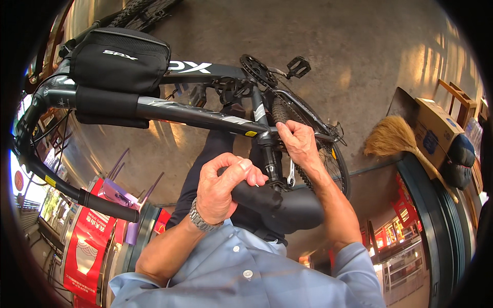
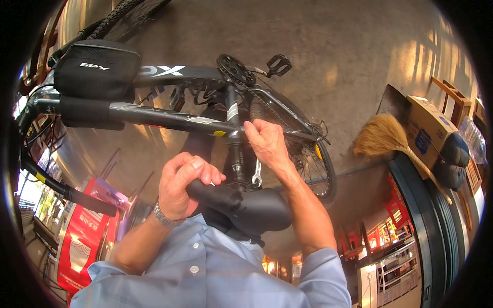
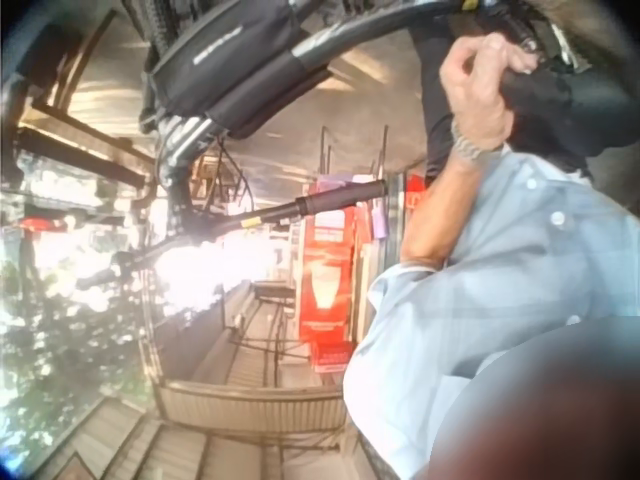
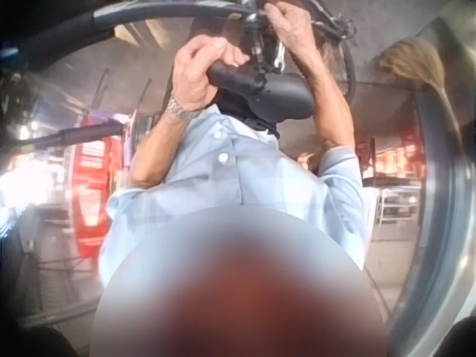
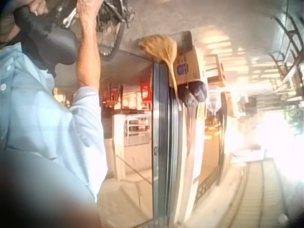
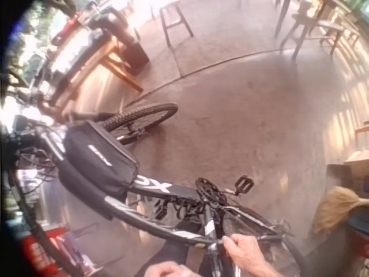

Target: The person adjusts the bicycle seat height and angle using a wrench. They loosen the seat post clamp, reposition the seat, and tighten the bolt to secure it in place.

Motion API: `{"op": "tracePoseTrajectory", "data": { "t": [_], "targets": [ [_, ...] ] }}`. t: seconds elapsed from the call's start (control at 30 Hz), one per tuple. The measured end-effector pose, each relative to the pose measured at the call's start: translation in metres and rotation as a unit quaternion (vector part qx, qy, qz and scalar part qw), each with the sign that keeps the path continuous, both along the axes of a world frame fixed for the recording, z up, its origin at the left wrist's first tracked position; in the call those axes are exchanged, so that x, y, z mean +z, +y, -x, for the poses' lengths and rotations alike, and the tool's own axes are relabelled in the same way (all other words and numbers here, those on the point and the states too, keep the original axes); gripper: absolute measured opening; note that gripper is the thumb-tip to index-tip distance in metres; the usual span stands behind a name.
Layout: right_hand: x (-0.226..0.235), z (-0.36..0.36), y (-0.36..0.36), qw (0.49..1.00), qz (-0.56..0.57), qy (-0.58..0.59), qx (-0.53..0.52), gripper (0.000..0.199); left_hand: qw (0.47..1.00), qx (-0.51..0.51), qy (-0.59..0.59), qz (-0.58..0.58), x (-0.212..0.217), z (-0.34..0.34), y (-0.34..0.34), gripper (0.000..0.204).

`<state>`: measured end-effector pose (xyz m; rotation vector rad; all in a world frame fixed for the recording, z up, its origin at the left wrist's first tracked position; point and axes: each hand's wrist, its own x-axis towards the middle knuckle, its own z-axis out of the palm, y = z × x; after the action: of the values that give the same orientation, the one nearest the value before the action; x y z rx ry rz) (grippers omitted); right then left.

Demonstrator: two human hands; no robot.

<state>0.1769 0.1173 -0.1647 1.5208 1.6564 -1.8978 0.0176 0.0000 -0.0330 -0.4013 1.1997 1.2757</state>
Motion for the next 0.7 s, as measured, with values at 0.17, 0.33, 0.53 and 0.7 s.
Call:
{"op": "tracePoseTrajectory", "data": {
  "t": [0.17,0.33,0.53,0.7],
  "targets": [
    [-0.008,-0.013,-0.011,0.999,0.035,-0.03,-0.01,0.048,1.0,0.007,-0.006,-0.013,0.0,0.0,-0.001,0.018],
    [-0.01,-0.025,-0.021,0.997,0.042,-0.067,-0.017,0.046,1.0,0.012,-0.012,-0.007,0.0,0.003,0.002,0.018],
    [0.01,-0.033,-0.022,0.988,0.04,-0.148,-0.015,0.048,1.0,0.005,-0.012,-0.002,-0.003,0.004,0.002,0.018],
    [0.017,-0.049,-0.026,0.986,0.031,-0.164,-0.009,0.046,1.0,0.002,-0.009,0.0,-0.004,0.005,0.002,0.018]
  ]
}}
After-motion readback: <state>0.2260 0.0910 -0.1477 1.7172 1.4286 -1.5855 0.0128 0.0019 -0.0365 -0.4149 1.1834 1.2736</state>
